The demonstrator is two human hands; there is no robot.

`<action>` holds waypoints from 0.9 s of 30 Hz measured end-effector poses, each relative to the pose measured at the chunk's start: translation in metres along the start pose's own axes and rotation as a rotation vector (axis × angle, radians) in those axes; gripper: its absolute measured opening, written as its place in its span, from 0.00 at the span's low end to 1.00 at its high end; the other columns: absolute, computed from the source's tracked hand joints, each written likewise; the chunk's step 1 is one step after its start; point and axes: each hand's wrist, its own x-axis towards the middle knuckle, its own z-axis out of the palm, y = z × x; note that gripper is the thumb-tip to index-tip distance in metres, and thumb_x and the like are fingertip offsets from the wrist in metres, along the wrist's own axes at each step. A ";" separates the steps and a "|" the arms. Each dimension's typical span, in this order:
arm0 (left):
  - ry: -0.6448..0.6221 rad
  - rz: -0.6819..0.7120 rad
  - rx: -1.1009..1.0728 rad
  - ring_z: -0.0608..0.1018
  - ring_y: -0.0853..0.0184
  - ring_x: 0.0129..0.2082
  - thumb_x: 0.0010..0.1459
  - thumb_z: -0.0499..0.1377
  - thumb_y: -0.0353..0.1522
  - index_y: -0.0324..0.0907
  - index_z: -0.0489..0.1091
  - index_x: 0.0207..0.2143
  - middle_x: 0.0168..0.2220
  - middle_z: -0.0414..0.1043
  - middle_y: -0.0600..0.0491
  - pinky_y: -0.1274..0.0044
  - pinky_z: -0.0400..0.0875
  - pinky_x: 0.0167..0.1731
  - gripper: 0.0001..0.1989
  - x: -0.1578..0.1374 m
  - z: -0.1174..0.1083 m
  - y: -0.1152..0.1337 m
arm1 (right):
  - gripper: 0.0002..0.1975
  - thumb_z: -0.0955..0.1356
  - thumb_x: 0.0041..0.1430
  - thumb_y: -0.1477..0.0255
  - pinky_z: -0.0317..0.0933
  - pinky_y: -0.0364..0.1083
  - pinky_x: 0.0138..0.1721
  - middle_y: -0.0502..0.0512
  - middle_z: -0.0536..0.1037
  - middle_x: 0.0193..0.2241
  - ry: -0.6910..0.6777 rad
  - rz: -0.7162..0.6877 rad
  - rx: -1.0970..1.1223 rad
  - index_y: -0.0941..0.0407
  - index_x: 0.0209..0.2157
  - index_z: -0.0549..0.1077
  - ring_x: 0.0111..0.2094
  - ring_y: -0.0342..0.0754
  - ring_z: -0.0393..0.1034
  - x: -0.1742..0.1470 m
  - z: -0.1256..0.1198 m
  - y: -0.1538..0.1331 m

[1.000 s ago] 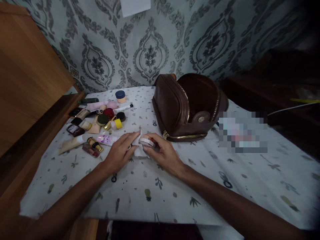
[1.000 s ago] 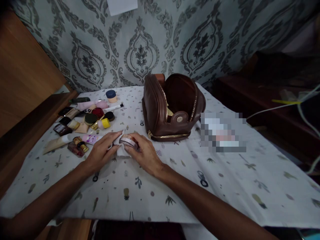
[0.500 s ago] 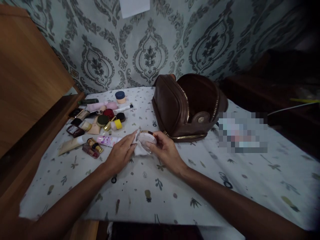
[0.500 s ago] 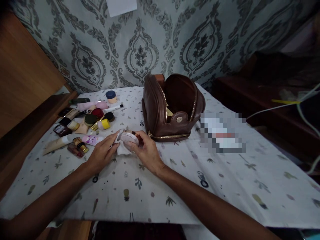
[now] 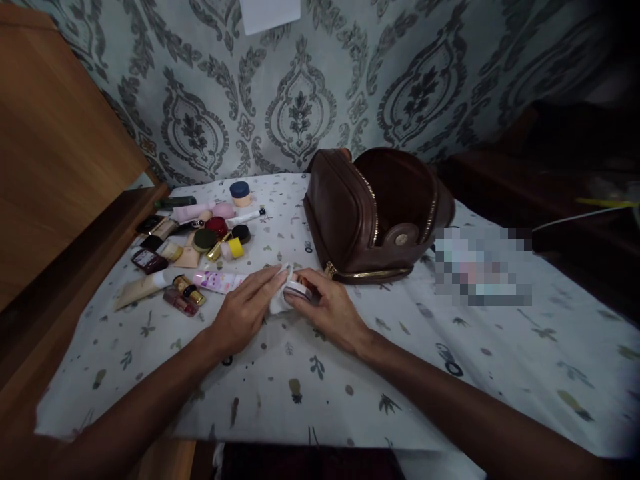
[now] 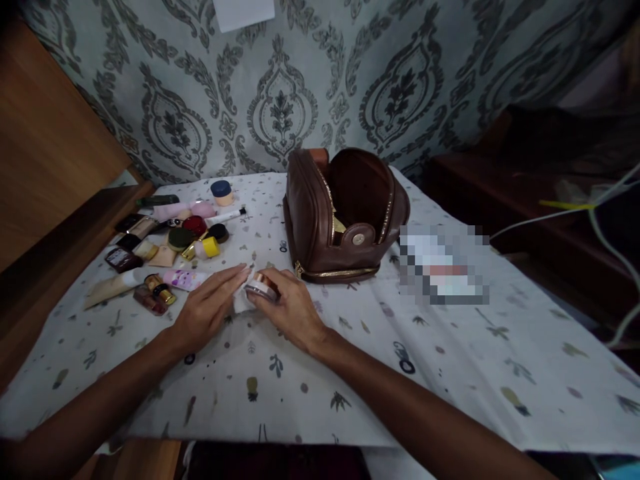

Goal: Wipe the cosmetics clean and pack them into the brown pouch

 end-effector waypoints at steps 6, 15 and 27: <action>-0.015 0.010 0.037 0.70 0.60 0.60 0.66 0.50 0.22 0.44 0.53 0.67 0.60 0.67 0.40 0.66 0.70 0.58 0.29 -0.001 0.002 -0.002 | 0.04 0.70 0.57 0.71 0.59 0.45 0.37 0.50 0.72 0.31 0.036 0.003 0.070 0.56 0.34 0.73 0.34 0.47 0.66 0.000 0.001 0.000; 0.004 -0.134 0.004 0.76 0.62 0.55 0.67 0.52 0.29 0.44 0.55 0.66 0.57 0.72 0.44 0.69 0.74 0.55 0.26 -0.005 0.008 -0.010 | 0.11 0.72 0.56 0.65 0.63 0.47 0.42 0.51 0.77 0.35 0.038 0.118 0.276 0.56 0.38 0.74 0.38 0.47 0.70 0.005 -0.003 0.000; -0.036 0.052 0.147 0.72 0.58 0.59 0.67 0.46 0.23 0.43 0.47 0.69 0.60 0.68 0.39 0.65 0.73 0.56 0.29 -0.006 0.007 -0.001 | 0.07 0.69 0.58 0.68 0.61 0.48 0.40 0.52 0.75 0.33 -0.042 -0.012 -0.065 0.55 0.38 0.75 0.36 0.49 0.67 0.002 -0.007 -0.002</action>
